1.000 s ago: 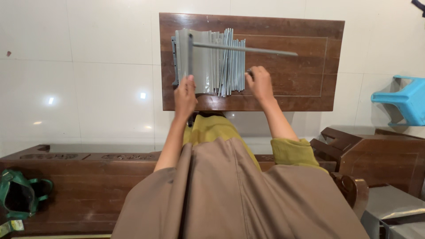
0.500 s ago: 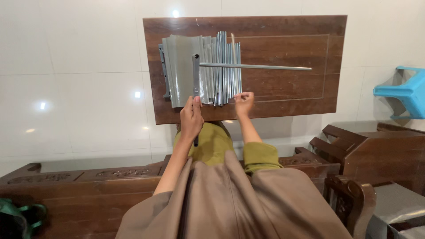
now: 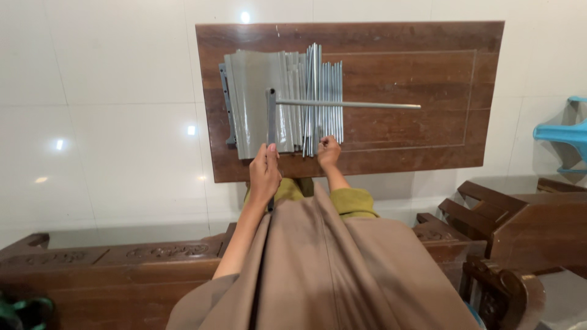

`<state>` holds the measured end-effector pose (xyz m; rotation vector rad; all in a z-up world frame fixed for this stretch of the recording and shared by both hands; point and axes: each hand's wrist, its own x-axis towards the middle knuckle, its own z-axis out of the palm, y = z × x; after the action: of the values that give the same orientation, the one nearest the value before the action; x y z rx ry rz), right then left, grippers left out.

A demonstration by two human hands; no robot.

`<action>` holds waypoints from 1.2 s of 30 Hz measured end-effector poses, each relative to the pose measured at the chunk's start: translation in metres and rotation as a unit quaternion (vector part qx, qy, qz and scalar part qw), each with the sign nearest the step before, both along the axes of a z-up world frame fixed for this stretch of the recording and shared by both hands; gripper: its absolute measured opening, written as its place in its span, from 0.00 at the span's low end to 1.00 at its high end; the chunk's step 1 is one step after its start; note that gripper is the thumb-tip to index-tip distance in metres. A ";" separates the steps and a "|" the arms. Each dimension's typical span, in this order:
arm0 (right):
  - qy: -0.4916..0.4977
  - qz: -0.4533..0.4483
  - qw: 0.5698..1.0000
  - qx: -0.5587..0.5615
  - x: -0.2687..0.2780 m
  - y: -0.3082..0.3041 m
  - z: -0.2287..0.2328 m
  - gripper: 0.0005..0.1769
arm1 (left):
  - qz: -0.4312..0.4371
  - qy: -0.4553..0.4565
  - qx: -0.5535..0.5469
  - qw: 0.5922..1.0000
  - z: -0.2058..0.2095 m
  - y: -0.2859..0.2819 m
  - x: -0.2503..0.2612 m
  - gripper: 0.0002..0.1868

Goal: The person assembles a metal frame by inserting rods into a bracket and attaching a mesh panel. They handle multiple rods and a bracket, aligning and inserting them by hand, then fit the mesh panel onto the assembled frame.

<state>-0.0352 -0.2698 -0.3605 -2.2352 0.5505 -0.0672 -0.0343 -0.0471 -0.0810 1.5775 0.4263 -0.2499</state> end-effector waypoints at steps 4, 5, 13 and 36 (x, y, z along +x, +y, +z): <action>0.026 0.044 0.998 0.048 -0.002 -0.004 0.007 0.06 | -0.007 -0.024 0.014 1.000 0.004 -0.002 0.001 0.23; 0.030 0.037 0.997 0.060 -0.004 -0.004 0.013 0.06 | -0.008 -0.036 0.028 0.999 0.006 -0.003 0.002 0.23; -0.158 0.025 0.986 0.056 0.006 -0.001 0.169 0.06 | -0.029 -0.074 0.081 0.994 0.033 -0.004 0.000 0.23; -0.222 0.422 0.866 -0.151 0.030 0.083 0.364 0.09 | -0.054 -0.213 0.151 0.964 0.088 0.027 -0.001 0.20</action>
<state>-0.0053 -0.1866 0.0036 -2.4559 -0.7497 -0.2166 -0.0351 -0.0199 0.0068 1.8979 0.0416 0.0795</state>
